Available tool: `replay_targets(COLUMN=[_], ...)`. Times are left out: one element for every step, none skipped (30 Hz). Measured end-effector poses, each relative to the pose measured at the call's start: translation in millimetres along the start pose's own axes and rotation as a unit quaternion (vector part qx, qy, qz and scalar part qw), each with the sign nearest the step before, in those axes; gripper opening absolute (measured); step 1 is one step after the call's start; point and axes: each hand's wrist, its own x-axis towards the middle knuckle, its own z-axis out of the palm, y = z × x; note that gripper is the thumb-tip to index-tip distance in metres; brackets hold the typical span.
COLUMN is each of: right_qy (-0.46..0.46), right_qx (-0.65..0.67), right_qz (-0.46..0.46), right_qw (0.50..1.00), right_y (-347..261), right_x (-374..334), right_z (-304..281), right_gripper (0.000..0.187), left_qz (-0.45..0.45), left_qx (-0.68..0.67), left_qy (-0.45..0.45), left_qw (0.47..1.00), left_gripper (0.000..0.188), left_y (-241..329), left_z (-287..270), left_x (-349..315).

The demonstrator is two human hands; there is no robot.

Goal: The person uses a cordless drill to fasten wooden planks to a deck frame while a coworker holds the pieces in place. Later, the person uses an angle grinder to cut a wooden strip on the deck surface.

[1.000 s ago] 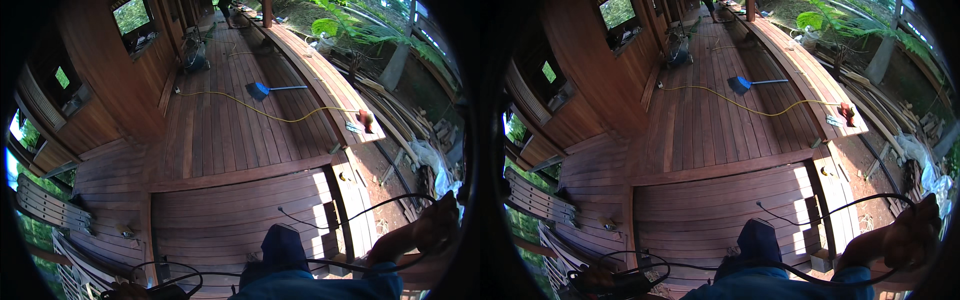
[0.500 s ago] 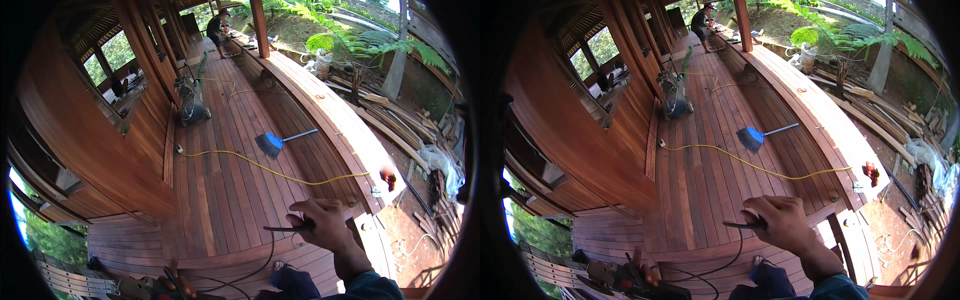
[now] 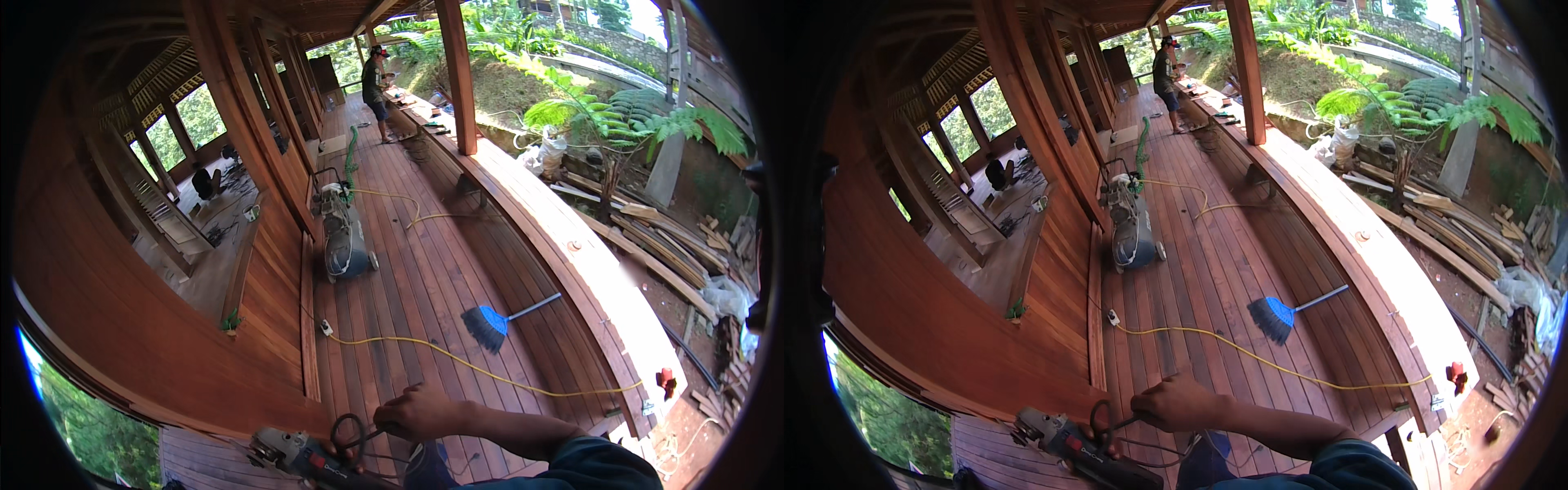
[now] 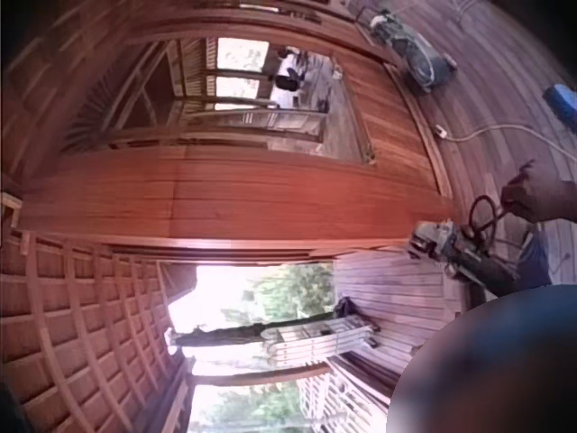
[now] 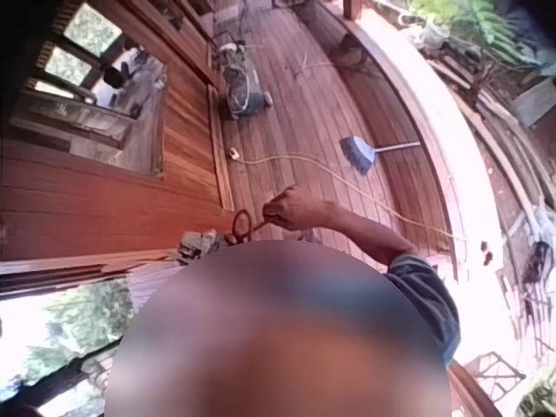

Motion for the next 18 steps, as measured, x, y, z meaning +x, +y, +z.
replay_targets(right_qy=[-0.014, -0.023, 0.003, 0.042, 0.067, 0.103, 0.171, 0.215, 0.236, 0.224, 0.259, 0.288, 0.315, 0.343, 0.341, 0.322, 0.311, 0.281], right_qx=[0.036, 0.078, 0.066, 0.052, 0.026, -0.003, -0.003, 0.0, -0.043, -0.077, -0.057, -0.04, -0.075, -0.117, -0.137, -0.144, -0.115, -0.066], right_qz=[0.036, 0.074, 0.096, 0.112, 0.19, 0.259, 0.303, 0.374, 0.4, 0.467, 0.485, 0.523, 0.503, 0.488, 0.514, 0.554, 0.575, 0.62], right_qw=[0.999, 0.994, 0.993, 0.992, 0.979, 0.96, 0.937, 0.902, 0.885, 0.852, 0.833, 0.801, 0.801, 0.794, 0.775, 0.754, 0.748, 0.73], right_y=[28.2, 56.2, 85.0, 115.2, 143.8, 171.9, 201.9, 230.0, 256.1, 281.7, 306.3, 330.3, 352.3, 375.5, 398.8, 426.4, 454.8, 485.5], right_x=[11.4, 18.9, 21.2, 17.7, 10.7, 0.6, -9.8, -22.9, -38.9, -52.2, -63.9, -72.1, -78.3, -82.2, -83.3, -83.4, -82.8, -81.7], right_z=[-15.1, -28.9, -41.7, -53.8, -62.2, -67.3, -70.5, -71.7, -72.4, -71.5, -69.9, -66.6, -61.3, -56.7, -51.4, -50.1, -49.5, -50.8], right_gripper=[0.025, 0.023, 0.02, 0.017, 0.016, 0.015, 0.013, 0.012, 0.011, 0.011, 0.011, 0.011, 0.01, 0.009, 0.011, 0.013, 0.016, 0.019], left_qz=[0.014, 0.024, 0.031, 0.04, 0.037, 0.034, 0.026, 0.019, 0.024, 0.03, 0.026, 0.024, 0.022, 0.022, 0.026, 0.03, 0.038, 0.05], left_qx=[-0.034, -0.064, -0.02, 0.023, 0.057, 0.091, 0.066, 0.04, 0.076, 0.113, 0.121, 0.129, 0.138, 0.146, 0.154, 0.161, 0.166, 0.175], left_qy=[0.019, 0.04, 0.023, 0.008, -0.002, -0.012, -0.011, -0.009, -0.063, -0.118, -0.122, -0.126, -0.13, -0.136, -0.141, -0.147, -0.147, -0.144], left_qw=[0.999, 0.997, 0.999, 0.999, 0.998, 0.995, 0.997, 0.999, 0.995, 0.986, 0.985, 0.983, 0.982, 0.98, 0.978, 0.976, 0.974, 0.973], left_gripper=[0.089, 0.09, 0.077, 0.07, 0.07, 0.069, 0.068, 0.068, 0.069, 0.071, 0.072, 0.072, 0.073, 0.074, 0.075, 0.076, 0.076, 0.076], left_y=[12.6, 29.4, 49.2, 68.5, 87.9, 104.9, 122.5, 138.8, 154.5, 169.5, 182.5, 196.2, 209.1, 218.8, 219.1, 218.5, 218.4, 215.3], left_z=[-2.8, -3.3, -4.4, -5.9, -2.4, -1.3, -2.3, -3.2, -4.6, -4.5, -3.8, -3.2, -2.7, -3.2, -6.9, -10.0, -12.2, -15.0], left_x=[31.3, 61.5, 94.9, 129.1, 155.3, 183.2, 212.5, 240.5, 269.1, 294.7, 318.6, 343.6, 369.3, 396.8, 425.1, 454.0, 484.3, 515.0])
